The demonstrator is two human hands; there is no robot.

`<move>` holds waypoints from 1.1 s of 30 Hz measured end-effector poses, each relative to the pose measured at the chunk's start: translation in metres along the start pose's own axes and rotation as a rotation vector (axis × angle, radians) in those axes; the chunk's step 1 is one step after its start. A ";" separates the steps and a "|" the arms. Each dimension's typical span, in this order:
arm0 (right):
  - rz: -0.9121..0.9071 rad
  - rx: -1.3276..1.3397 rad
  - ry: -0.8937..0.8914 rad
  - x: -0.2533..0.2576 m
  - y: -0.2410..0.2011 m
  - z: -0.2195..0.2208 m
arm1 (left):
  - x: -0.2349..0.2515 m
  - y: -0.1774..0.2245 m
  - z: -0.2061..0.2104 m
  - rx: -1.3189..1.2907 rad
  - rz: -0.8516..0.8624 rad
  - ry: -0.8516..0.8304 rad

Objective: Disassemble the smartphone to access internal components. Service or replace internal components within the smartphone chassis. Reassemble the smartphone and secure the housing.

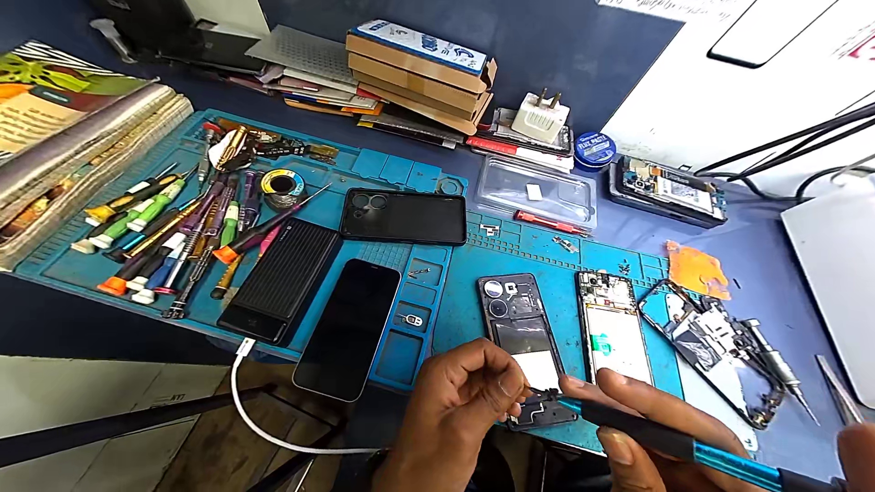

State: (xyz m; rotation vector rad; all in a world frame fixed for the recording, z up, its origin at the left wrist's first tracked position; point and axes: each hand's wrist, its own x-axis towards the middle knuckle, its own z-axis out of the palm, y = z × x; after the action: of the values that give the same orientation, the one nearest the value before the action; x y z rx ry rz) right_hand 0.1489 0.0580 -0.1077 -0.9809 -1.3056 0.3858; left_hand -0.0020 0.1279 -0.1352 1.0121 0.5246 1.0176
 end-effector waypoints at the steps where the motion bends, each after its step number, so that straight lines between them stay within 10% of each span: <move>1: 0.002 0.008 -0.025 0.001 0.000 -0.001 | 0.000 -0.001 -0.001 -0.003 0.002 -0.012; 7: -0.014 -0.029 -0.033 0.015 0.006 -0.008 | 0.002 -0.004 -0.005 0.080 0.016 -0.018; 15: 0.034 -0.281 -0.160 0.066 0.059 0.003 | -0.004 -0.031 -0.001 1.261 0.410 -0.154; 33: -0.042 -0.514 -0.384 0.082 0.076 0.009 | -0.005 -0.037 -0.005 1.297 0.402 -0.191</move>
State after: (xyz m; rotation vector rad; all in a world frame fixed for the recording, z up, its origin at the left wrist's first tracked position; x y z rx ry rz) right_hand 0.1835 0.1638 -0.1162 -1.3468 -1.8250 0.2114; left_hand 0.0087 0.1195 -0.1706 2.4111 0.8604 0.8523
